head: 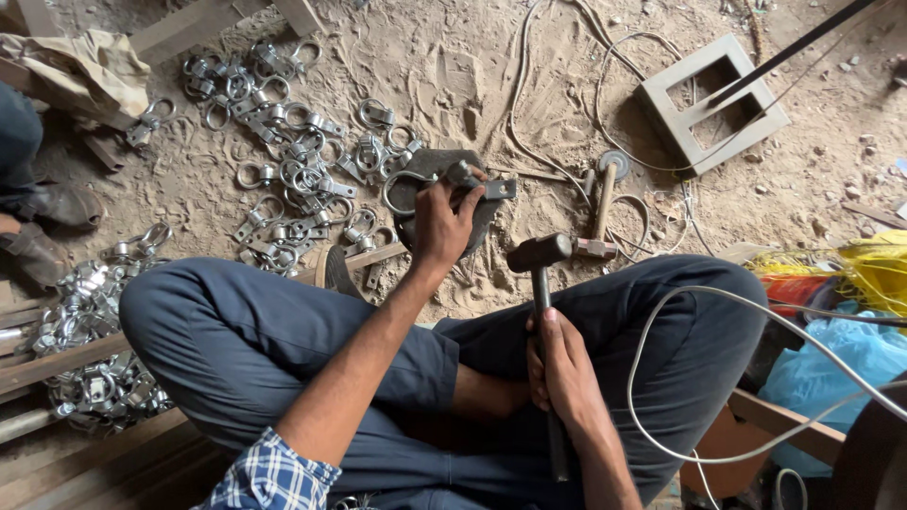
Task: The person sits on the ground and repeatedly hammers small metal parts placed on a circular anvil. They pick up individual pieces, position them on the anvil, strike them with a hammer, and then toss the finished parts onto a pile on the floor.
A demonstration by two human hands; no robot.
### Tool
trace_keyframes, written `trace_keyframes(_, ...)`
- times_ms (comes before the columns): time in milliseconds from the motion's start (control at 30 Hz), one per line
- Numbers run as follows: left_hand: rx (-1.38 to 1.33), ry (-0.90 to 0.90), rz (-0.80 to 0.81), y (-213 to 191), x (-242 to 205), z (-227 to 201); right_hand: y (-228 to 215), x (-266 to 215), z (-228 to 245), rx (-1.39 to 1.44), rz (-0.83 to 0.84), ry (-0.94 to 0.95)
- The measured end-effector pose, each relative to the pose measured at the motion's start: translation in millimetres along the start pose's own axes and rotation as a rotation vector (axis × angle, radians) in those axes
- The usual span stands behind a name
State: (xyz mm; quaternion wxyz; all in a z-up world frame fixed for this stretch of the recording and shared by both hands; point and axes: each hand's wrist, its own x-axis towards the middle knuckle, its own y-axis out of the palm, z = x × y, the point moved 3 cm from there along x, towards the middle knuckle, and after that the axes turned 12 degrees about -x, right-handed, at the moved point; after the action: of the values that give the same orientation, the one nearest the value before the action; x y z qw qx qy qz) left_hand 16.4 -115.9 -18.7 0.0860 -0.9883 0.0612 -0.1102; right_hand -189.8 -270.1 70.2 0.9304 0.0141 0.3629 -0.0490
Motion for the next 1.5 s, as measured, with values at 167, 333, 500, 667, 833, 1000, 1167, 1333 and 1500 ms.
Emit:
trace_keyframes(167,0.188,0.258,0.084,7,11,11,1,0,5,-0.028,-0.013,-0.013)
trace_keyframes(333,0.085,0.076,0.168,6,14,10,0,-7,8,-0.131,-0.064,-0.026)
trace_keyframes(500,0.102,0.047,0.197,3,15,3,2,-6,13,-0.289,-0.103,-0.115)
trace_keyframes(667,0.144,0.356,0.064,4,16,-16,4,-20,85,-0.785,-0.381,-0.606)
trace_keyframes(833,0.063,0.088,0.189,7,20,2,-9,-61,171,-0.848,-0.697,-0.956)
trace_keyframes(1000,0.028,0.16,0.138,9,19,-4,14,-5,138,-1.067,-0.501,-0.977)
trace_keyframes(1167,0.079,0.399,0.019,10,9,-12,16,1,85,-1.009,-0.395,-1.032)
trace_keyframes(1333,0.062,0.154,0.079,15,11,7,4,-11,35,-0.402,-0.096,-0.424)
trace_keyframes(1500,-0.231,0.038,-0.011,1,5,-1,-11,-13,5,-0.151,-0.169,-0.042)
